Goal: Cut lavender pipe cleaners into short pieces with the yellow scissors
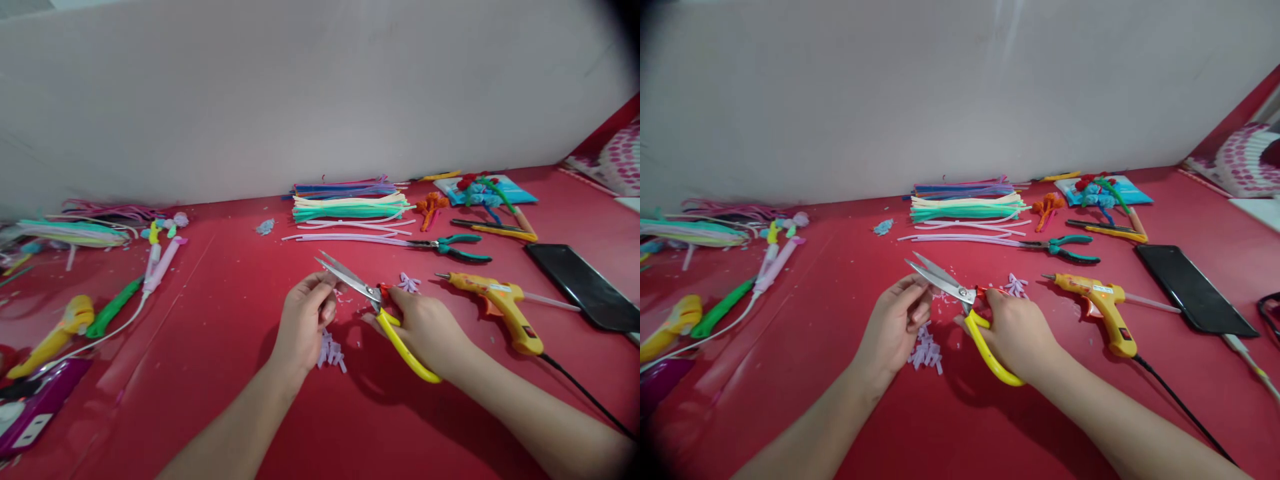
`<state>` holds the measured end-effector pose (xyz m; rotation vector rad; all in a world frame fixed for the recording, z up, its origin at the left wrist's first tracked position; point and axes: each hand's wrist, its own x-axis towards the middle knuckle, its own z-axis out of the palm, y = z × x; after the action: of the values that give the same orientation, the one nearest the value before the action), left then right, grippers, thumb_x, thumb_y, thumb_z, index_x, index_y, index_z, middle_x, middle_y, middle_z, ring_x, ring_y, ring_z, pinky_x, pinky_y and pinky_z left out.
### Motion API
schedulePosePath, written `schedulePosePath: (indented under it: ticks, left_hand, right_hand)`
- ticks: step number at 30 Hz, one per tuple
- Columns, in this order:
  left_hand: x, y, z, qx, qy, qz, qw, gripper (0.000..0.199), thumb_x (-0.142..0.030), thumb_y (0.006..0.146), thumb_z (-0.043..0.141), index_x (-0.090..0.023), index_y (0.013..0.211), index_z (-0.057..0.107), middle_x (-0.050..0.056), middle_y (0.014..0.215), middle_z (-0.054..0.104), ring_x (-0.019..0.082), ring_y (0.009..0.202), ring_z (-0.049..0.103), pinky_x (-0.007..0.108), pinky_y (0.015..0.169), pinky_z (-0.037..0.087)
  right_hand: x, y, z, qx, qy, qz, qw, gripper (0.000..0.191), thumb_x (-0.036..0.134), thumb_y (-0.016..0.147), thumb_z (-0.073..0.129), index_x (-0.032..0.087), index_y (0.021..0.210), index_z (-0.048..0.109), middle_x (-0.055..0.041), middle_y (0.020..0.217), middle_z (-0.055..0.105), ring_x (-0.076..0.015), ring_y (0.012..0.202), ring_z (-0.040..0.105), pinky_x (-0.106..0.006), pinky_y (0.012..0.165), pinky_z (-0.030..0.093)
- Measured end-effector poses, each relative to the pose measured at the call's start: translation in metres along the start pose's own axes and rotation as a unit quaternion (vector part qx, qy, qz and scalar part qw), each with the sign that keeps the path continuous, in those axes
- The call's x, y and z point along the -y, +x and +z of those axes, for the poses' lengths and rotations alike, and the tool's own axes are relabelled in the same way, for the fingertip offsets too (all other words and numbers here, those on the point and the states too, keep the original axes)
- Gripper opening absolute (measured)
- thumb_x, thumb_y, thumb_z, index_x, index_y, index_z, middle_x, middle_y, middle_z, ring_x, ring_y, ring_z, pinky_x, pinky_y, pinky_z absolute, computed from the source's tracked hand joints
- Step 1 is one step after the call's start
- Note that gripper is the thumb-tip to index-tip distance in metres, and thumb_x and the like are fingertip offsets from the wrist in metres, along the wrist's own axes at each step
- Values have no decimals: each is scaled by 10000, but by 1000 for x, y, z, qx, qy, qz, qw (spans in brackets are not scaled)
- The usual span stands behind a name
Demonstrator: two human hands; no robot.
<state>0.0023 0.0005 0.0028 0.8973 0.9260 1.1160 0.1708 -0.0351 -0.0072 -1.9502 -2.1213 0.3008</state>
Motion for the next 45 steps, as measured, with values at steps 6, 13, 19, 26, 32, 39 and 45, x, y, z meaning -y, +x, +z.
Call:
schedulePosePath:
  ticks: [6,13,19,26,32,39,45]
  left_hand:
    - [-1,-2,2,-2,43,10,999,109,-240,685,535,-136,716,530,-8,603,548,9,367,290,172,336,134]
    - [-4,1,0,-44,36,48,997,130,-248,693,553,-155,781,530,-11,652,554,6,377,286,165,357,169]
    - [-4,1,-1,-57,27,58,996,104,-236,690,554,-167,767,545,-67,479,403,20,371,280,165,344,150]
    - [-4,0,-1,-50,24,57,997,125,-256,692,561,-160,768,545,-66,486,394,18,376,277,164,342,152]
    - [-5,0,-1,-41,38,60,997,129,-258,708,546,-156,787,547,-57,490,401,27,382,275,172,347,156]
    - [-6,-1,-1,-45,45,57,996,132,-264,707,542,-158,785,534,-21,585,512,22,380,278,167,348,164]
    - [-1,-2,2,34,119,1,992,186,-301,695,538,-138,781,566,21,643,567,21,379,280,170,360,198]
  right_hand:
    - [2,0,0,3,-8,2,1000,324,523,729,370,208,697,436,3,553,539,-119,476,472,-223,448,210]
    - [-4,3,-1,15,26,-7,1000,321,514,732,372,204,675,430,13,520,493,-109,456,447,-213,443,215]
    - [0,0,4,26,12,-19,999,328,521,734,365,203,688,427,7,526,510,-111,452,450,-218,443,206]
    - [-1,-1,5,16,13,-31,999,338,521,744,347,201,657,414,11,510,491,-101,436,431,-214,439,201]
    - [-2,-1,6,12,9,-28,1000,363,533,742,342,193,646,423,12,481,468,-95,430,419,-215,440,197]
    - [-4,1,3,11,25,-18,999,355,527,728,367,196,609,411,17,478,452,-86,419,361,-211,437,203]
    - [-5,6,1,-7,182,46,982,301,485,682,451,188,639,471,39,491,432,-74,437,333,-190,423,231]
